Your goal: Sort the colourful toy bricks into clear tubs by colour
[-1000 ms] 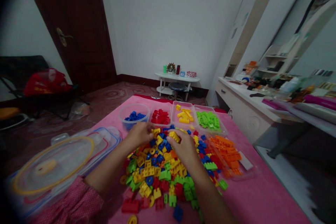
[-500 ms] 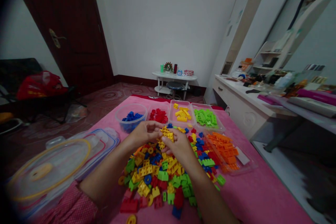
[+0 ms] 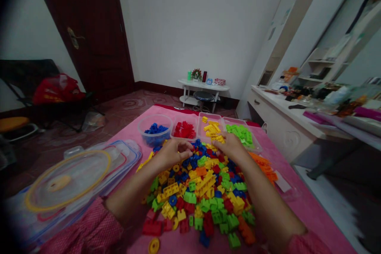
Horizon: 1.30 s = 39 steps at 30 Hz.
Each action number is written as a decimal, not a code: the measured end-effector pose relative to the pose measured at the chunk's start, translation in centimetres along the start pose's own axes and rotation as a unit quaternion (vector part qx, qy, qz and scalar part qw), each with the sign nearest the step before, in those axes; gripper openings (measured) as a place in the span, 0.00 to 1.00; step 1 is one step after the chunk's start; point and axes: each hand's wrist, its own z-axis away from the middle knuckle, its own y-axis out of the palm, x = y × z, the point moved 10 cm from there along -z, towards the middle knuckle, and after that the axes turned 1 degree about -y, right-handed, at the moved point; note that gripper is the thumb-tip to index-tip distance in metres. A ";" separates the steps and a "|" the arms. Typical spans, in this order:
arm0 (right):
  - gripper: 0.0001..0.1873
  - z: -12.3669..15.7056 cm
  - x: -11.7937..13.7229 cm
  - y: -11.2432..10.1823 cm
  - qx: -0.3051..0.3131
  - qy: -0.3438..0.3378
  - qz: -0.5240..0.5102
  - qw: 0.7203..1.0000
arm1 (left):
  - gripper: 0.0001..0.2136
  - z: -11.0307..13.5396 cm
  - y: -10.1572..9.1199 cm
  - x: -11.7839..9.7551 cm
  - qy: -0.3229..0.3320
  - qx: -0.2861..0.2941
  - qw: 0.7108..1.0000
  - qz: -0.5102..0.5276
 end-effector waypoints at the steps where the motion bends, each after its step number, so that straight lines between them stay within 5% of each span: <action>1: 0.22 -0.8 0.2 -1.3 -0.041 -0.013 -0.005 0.999 | 0.11 0.0 0.2 -0.2 0.003 0.003 1.000 -0.004; 4: 0.31 -1.2 1.5 -4.6 -0.162 -0.091 -0.053 0.981 | 0.12 0.2 0.8 -0.6 0.007 0.019 1.000 -0.017; 7: 0.31 1.0 1.6 -5.1 -0.186 -0.117 -0.093 0.971 | 0.13 0.3 1.3 -1.0 0.020 0.030 0.999 -0.031; 15: 0.16 13.2 -2.4 -4.6 -0.242 -0.064 -0.018 0.968 | 0.13 0.4 1.5 -1.1 0.034 0.040 0.998 -0.032; 22: 0.17 20.7 -4.3 -2.1 -0.128 -0.160 0.230 0.951 | 0.14 0.7 2.0 -1.4 0.028 0.074 0.996 -0.036; 27: 0.35 20.5 -7.1 -0.5 -0.079 -0.037 0.286 0.954 | 0.25 2.3 4.1 -3.1 0.062 0.146 0.985 -0.061; 30: 0.35 19.2 -6.4 1.2 -0.053 -0.021 0.249 0.967 | 0.34 3.6 5.5 -5.0 0.131 0.188 0.969 -0.093; 33: 0.34 17.8 -4.8 2.9 -0.021 -0.016 0.208 0.978 | 0.31 4.5 6.6 -5.8 0.172 0.228 0.951 -0.120; 39: 0.35 15.2 -1.6 5.6 0.018 -0.020 0.183 0.983 | 0.23 2.9 3.9 -3.7 0.136 0.179 0.961 -0.163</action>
